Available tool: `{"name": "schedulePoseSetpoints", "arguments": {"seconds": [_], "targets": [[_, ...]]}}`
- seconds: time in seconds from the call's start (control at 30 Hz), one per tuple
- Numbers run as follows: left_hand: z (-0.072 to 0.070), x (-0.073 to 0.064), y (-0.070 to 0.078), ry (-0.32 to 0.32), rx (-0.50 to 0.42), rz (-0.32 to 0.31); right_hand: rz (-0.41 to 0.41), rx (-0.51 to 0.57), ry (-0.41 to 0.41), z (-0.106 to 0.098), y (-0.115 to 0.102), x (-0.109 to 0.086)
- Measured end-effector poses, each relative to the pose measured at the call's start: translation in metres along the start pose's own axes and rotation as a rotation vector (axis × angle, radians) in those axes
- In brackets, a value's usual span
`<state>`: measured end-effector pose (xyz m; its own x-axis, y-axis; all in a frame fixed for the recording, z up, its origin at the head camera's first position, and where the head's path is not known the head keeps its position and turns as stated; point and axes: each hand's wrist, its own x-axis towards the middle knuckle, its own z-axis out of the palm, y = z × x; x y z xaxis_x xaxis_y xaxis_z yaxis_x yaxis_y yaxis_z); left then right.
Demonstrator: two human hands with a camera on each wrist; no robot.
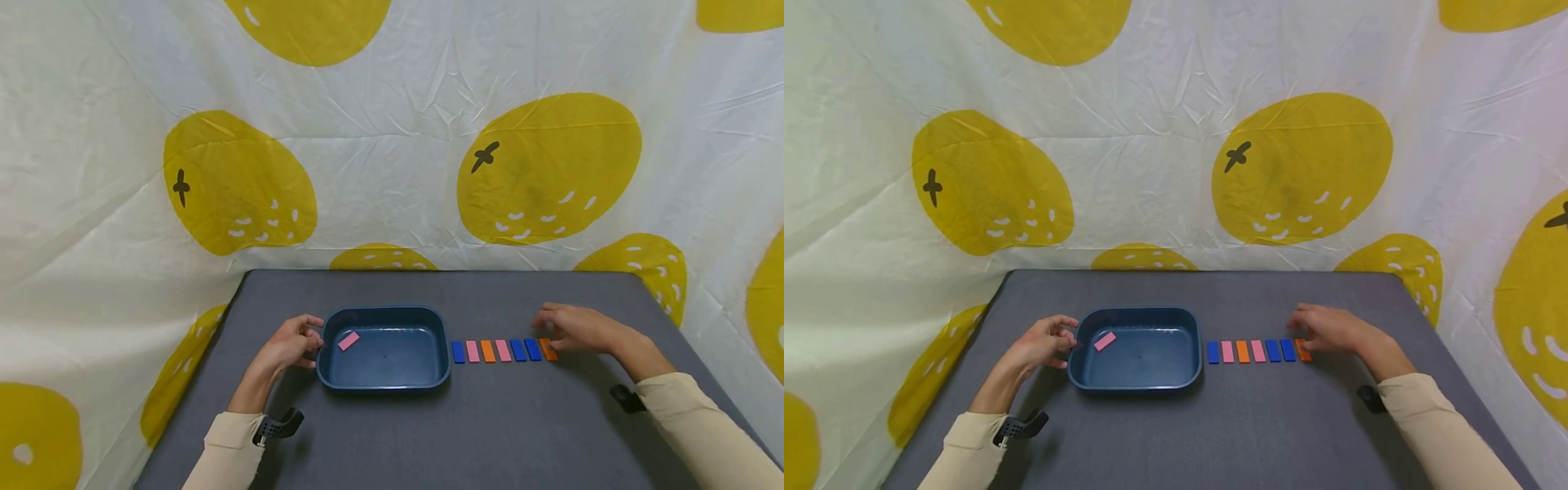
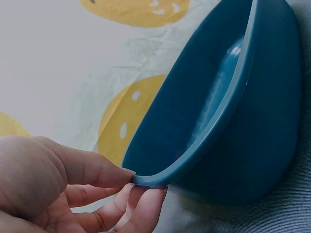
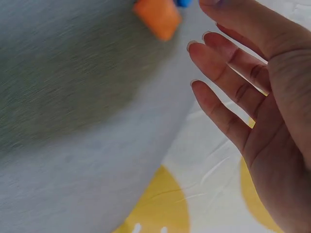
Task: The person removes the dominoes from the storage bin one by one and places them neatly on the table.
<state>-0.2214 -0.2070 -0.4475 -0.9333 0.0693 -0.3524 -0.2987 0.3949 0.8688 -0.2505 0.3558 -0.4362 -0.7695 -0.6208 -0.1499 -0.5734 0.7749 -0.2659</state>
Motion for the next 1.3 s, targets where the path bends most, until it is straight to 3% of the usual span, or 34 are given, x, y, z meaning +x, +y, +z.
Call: {"name": "schedulePoseSetpoints", "arguments": {"seconds": [0.2,0.8,1.03,1.3], "targets": [[0.0,0.0,0.0,-0.004,-0.001,0.004,-0.009,0.02,0.007,-0.016,-0.027,0.019],[-0.001,0.0,0.001,-0.01,-0.006,0.006,-0.182,0.04,-0.003,-0.046,-0.1,0.093],[-0.001,0.001,0.0,-0.007,-0.007,0.006,-0.277,0.072,-0.045,-0.048,-0.122,0.12],[0.0,0.0,0.001,-0.003,-0.011,-0.002,-0.312,0.069,-0.122,-0.043,-0.141,0.151]]}}
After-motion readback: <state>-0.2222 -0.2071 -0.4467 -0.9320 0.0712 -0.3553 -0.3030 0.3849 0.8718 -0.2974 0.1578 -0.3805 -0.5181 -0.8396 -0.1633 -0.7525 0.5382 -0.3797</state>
